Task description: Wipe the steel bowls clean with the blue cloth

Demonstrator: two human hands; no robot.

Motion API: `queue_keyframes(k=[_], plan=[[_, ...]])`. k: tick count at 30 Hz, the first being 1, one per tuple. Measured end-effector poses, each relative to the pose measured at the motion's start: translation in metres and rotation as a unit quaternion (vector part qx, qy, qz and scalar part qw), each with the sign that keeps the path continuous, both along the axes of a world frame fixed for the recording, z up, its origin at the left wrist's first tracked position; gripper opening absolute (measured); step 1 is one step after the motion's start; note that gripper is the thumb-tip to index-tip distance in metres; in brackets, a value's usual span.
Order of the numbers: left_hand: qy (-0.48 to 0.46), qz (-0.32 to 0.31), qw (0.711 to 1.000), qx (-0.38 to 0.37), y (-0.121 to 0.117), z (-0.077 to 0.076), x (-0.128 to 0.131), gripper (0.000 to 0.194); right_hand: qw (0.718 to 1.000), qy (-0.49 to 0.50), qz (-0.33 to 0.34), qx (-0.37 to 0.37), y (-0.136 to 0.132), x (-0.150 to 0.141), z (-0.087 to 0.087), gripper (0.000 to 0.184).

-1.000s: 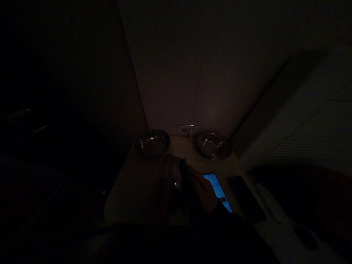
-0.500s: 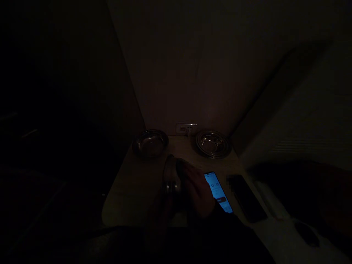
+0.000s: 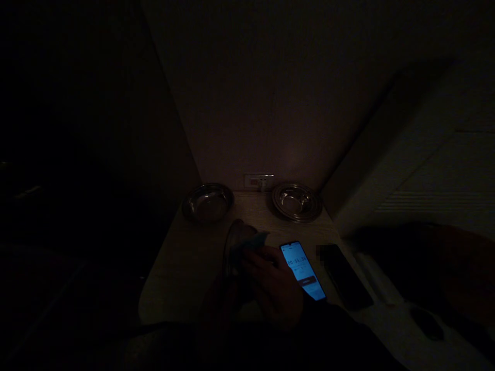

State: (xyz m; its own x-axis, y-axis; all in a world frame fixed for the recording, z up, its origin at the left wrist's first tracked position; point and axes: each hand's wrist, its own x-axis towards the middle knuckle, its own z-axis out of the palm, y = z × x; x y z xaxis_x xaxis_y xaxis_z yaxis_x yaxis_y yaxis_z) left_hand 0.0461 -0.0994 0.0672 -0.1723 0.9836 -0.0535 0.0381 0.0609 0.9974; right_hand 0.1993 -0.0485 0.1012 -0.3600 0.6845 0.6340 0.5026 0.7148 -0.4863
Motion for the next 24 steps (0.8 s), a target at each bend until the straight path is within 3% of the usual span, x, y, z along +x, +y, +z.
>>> queue_keyframes(k=[6, 11, 15, 17, 21, 24], plan=[[-0.021, -0.022, 1.0, 0.008, -0.002, 0.011, 0.008, 0.032, 0.996, 0.044, -0.057, -0.056, 0.01, 0.002, 0.002, 0.036], [-0.029, -0.007, 1.0, -0.003, -0.001, 0.013, 0.01, 0.031, 0.999, 0.031, 0.02, -0.028, -0.011, -0.001, -0.003, 0.04], [-0.032, 0.024, 0.999, -0.019, 0.0, 0.009, 0.011, 0.034, 0.988, 0.107, -0.001, -0.111, 0.008, 0.0, -0.006, 0.034], [-0.029, 0.053, 0.998, -0.029, 0.0, 0.01, 0.01, 0.034, 0.964, 0.187, -0.027, -0.187, 0.02, 0.0, -0.007, 0.032], [-0.055, 0.108, 0.99, -0.077, -0.002, 0.026, 0.007, 0.03, 0.87, 0.334, -0.079, -0.354, 0.024, 0.003, -0.015, 0.038], [-0.044, 0.11, 0.987, -0.109, 0.0, 0.04, 0.008, 0.023, 0.829, 0.381, -0.089, -0.399, 0.014, 0.004, -0.021, 0.04]])
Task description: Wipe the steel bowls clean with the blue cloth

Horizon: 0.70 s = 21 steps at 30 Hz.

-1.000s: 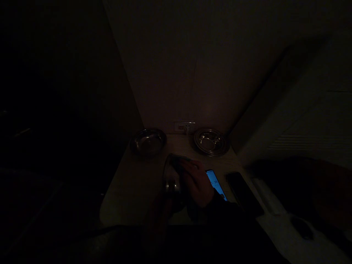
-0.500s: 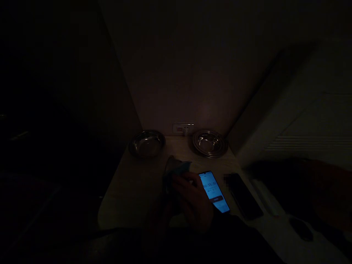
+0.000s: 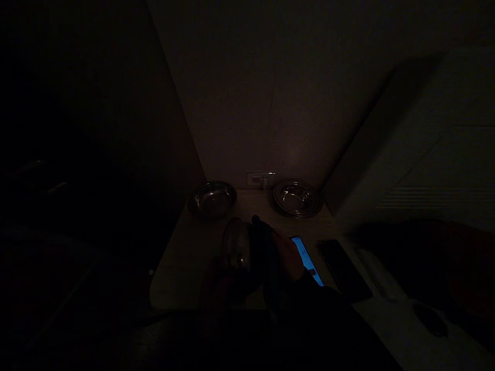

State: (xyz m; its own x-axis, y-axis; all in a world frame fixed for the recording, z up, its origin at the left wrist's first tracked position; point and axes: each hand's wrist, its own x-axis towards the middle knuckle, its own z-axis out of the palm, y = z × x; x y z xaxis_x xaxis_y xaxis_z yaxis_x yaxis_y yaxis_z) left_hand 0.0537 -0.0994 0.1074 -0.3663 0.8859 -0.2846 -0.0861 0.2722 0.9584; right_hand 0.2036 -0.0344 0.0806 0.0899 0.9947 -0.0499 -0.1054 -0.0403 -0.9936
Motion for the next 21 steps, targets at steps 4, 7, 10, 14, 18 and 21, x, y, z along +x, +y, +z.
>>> queue_keyframes(k=[4, 7, 10, 14, 18, 21], plan=[[0.066, 0.015, 0.998, -0.007, 0.003, 0.001, 0.001, 0.028, 1.0, 0.021, -0.003, -0.013, -0.011, 0.002, -0.004, 0.04], [0.078, 0.013, 0.997, -0.003, 0.003, -0.011, -0.001, 0.04, 1.0, 0.01, -0.008, -0.011, -0.014, 0.004, -0.004, 0.042], [0.088, -0.014, 0.996, -0.005, 0.004, -0.027, -0.006, 0.048, 0.999, -0.026, -0.002, 0.021, -0.018, 0.003, -0.003, 0.04], [0.089, -0.051, 0.995, 0.014, 0.006, -0.039, -0.01, 0.051, 0.969, -0.174, 0.023, 0.175, -0.034, -0.004, -0.005, 0.034], [0.058, -0.086, 0.994, 0.036, 0.003, -0.038, -0.005, 0.047, 0.847, -0.369, 0.047, 0.38, -0.044, -0.01, 0.0, 0.042], [0.057, -0.088, 0.994, 0.023, -0.001, -0.034, 0.0, 0.043, 0.809, -0.42, 0.06, 0.407, -0.027, -0.012, 0.012, 0.039]])
